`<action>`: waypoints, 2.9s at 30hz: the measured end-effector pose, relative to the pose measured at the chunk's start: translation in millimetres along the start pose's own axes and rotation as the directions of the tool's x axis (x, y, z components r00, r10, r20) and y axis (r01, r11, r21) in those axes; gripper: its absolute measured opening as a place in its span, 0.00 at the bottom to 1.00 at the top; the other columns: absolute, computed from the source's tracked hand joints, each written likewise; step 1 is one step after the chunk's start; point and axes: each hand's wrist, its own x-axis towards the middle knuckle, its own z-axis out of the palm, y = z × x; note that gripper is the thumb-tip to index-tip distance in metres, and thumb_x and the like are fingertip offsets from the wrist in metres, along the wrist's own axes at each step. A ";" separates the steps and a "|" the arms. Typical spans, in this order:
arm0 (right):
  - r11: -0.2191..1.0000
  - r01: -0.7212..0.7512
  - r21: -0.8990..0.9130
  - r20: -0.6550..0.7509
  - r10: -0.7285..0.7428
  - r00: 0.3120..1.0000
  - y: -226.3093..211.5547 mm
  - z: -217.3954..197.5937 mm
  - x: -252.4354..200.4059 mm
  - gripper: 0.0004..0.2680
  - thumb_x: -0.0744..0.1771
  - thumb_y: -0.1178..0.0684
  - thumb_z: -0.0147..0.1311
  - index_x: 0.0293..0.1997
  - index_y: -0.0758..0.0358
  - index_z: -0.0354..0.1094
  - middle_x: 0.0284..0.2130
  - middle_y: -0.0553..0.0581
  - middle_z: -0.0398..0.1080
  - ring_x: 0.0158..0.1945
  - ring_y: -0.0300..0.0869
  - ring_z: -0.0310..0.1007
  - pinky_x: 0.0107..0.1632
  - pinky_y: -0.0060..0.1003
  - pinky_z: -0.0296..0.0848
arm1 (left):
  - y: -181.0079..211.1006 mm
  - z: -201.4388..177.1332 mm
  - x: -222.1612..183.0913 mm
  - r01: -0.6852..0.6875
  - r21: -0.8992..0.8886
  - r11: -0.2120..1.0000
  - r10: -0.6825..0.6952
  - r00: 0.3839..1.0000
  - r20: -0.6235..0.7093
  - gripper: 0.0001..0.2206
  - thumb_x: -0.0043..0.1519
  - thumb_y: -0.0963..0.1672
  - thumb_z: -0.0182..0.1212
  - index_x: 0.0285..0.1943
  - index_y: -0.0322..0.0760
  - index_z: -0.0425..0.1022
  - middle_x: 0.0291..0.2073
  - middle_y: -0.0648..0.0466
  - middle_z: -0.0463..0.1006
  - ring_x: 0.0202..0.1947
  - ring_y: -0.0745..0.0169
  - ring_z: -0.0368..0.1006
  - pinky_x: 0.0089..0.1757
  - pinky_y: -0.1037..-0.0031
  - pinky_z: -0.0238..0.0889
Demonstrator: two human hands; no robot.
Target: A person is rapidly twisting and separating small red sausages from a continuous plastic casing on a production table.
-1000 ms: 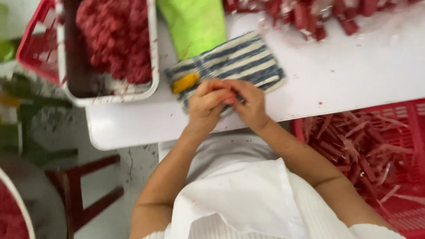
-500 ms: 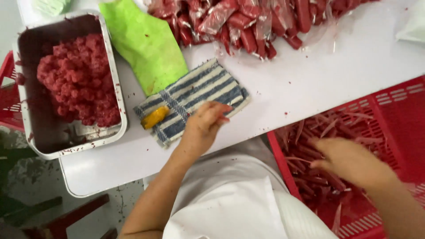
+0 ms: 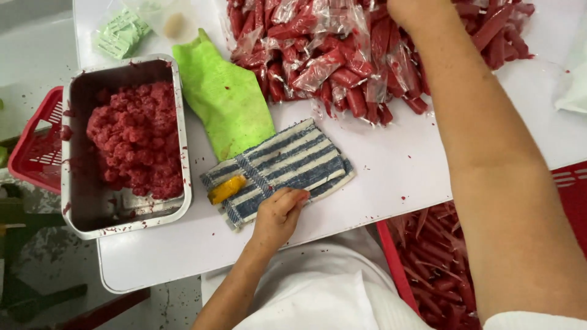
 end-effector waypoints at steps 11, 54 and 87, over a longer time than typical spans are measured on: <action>0.749 -0.219 0.625 0.384 -0.052 0.922 -58.4 46.1 -126.4 0.10 0.71 0.57 0.52 0.55 0.72 0.60 0.39 0.63 0.70 0.33 0.47 0.77 0.41 0.42 0.86 | 23.3 -14.2 20.1 0.155 -0.089 0.984 -0.160 0.986 -0.044 0.18 0.67 0.45 0.59 0.64 0.38 0.65 0.51 0.50 0.74 0.42 0.61 0.75 0.40 0.75 0.69; 0.993 -0.080 0.087 0.587 0.014 0.809 -114.2 146.2 -224.8 0.08 0.69 0.60 0.36 0.32 0.55 0.61 0.34 0.48 0.61 0.47 0.42 0.64 0.74 0.54 0.27 | 99.6 -109.9 65.2 -0.297 -0.018 0.955 0.296 0.955 -0.019 0.01 0.69 0.38 0.55 0.46 0.33 0.71 0.33 0.53 0.78 0.33 0.61 0.76 0.36 0.74 0.66; 0.917 0.345 0.202 0.323 -0.394 0.860 -169.6 138.8 -187.4 0.11 0.74 0.61 0.44 0.44 0.68 0.78 0.55 0.63 0.65 0.58 0.58 0.61 0.61 0.52 0.61 | 85.7 -119.4 0.1 0.179 -0.559 0.810 -0.195 0.980 0.031 0.32 0.72 0.60 0.50 0.81 0.56 0.46 0.81 0.48 0.56 0.58 0.61 0.81 0.40 0.79 0.76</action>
